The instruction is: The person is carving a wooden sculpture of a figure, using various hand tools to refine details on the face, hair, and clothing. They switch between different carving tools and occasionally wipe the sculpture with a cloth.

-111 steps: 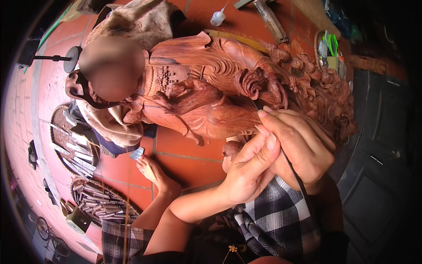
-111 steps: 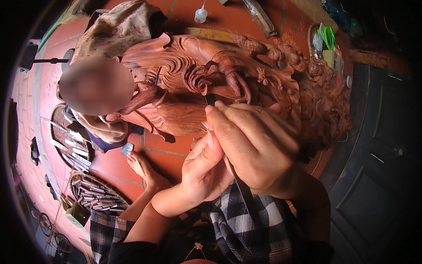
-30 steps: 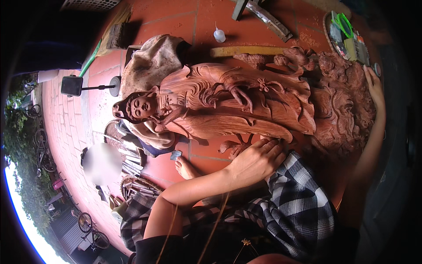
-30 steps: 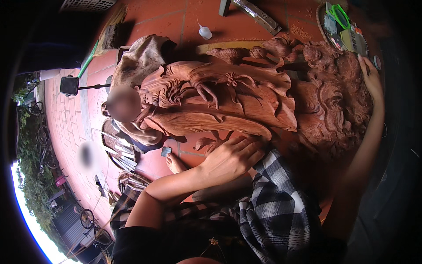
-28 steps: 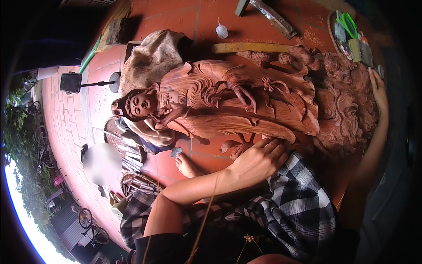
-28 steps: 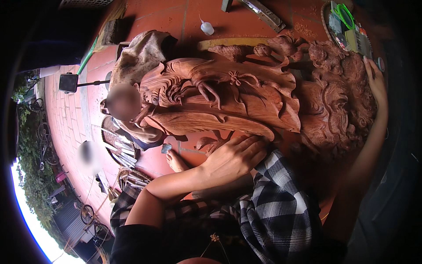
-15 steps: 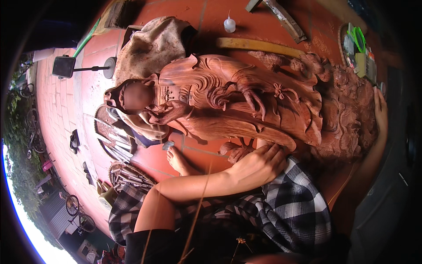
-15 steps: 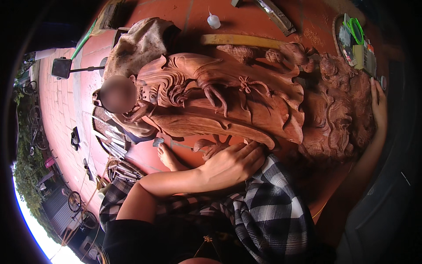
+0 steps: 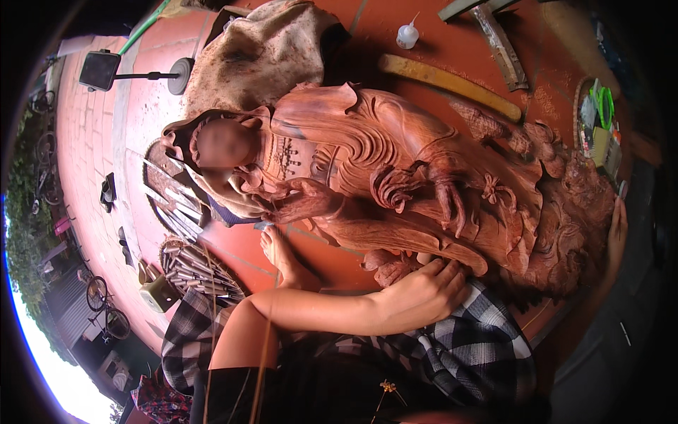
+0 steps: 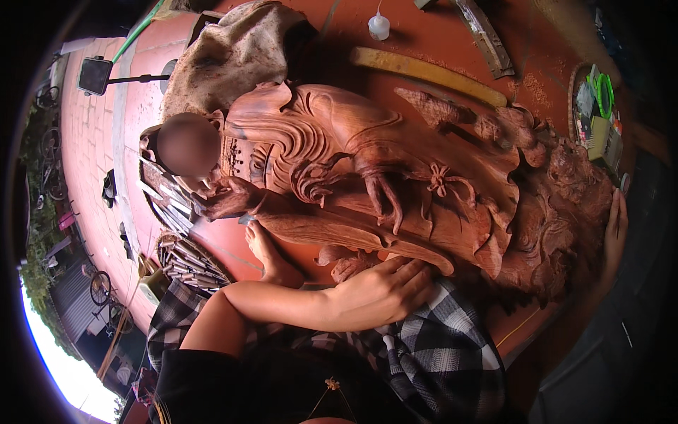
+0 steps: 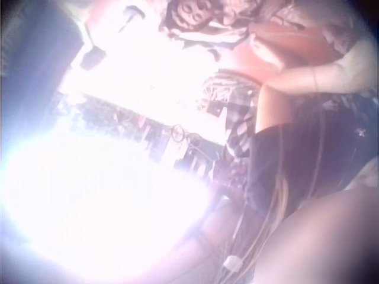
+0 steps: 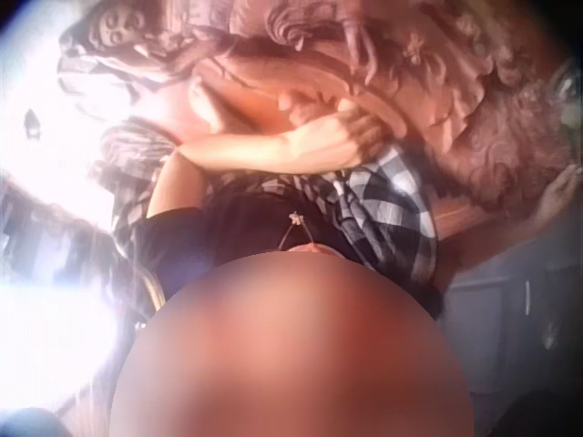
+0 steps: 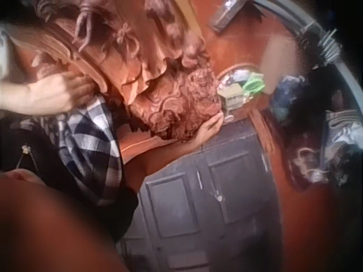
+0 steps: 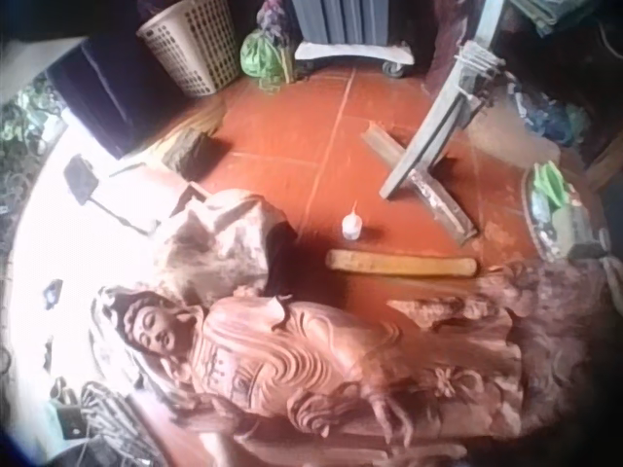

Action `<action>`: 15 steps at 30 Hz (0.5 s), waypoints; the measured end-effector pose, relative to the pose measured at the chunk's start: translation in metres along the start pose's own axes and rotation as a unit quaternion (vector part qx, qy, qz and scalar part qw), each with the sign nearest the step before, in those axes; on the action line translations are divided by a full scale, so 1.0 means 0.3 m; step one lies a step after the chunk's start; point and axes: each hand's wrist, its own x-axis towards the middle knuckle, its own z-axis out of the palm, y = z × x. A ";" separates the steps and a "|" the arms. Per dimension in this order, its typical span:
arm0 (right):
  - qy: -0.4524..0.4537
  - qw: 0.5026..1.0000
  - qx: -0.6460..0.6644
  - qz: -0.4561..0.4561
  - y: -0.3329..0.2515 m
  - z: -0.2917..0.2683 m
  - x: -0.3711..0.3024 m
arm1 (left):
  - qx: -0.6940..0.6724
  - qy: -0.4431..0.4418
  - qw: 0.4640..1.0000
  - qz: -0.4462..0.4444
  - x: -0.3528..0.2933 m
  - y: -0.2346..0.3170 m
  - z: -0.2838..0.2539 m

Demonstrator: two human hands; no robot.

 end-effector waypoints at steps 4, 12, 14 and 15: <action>-0.012 1.000 -0.027 0.007 -0.004 -0.021 -0.036 | -0.032 0.023 0.999 0.001 0.007 0.002 0.019; -0.028 0.999 -0.020 0.003 0.025 -0.001 -0.012 | -0.036 0.000 0.999 -0.013 0.008 -0.003 0.004; -0.029 0.999 -0.022 0.004 0.032 0.004 -0.005 | -0.048 0.008 0.999 -0.014 0.006 -0.001 0.007; -0.030 0.999 -0.021 0.002 0.033 0.004 -0.002 | -0.047 0.004 0.999 -0.013 0.007 -0.001 0.005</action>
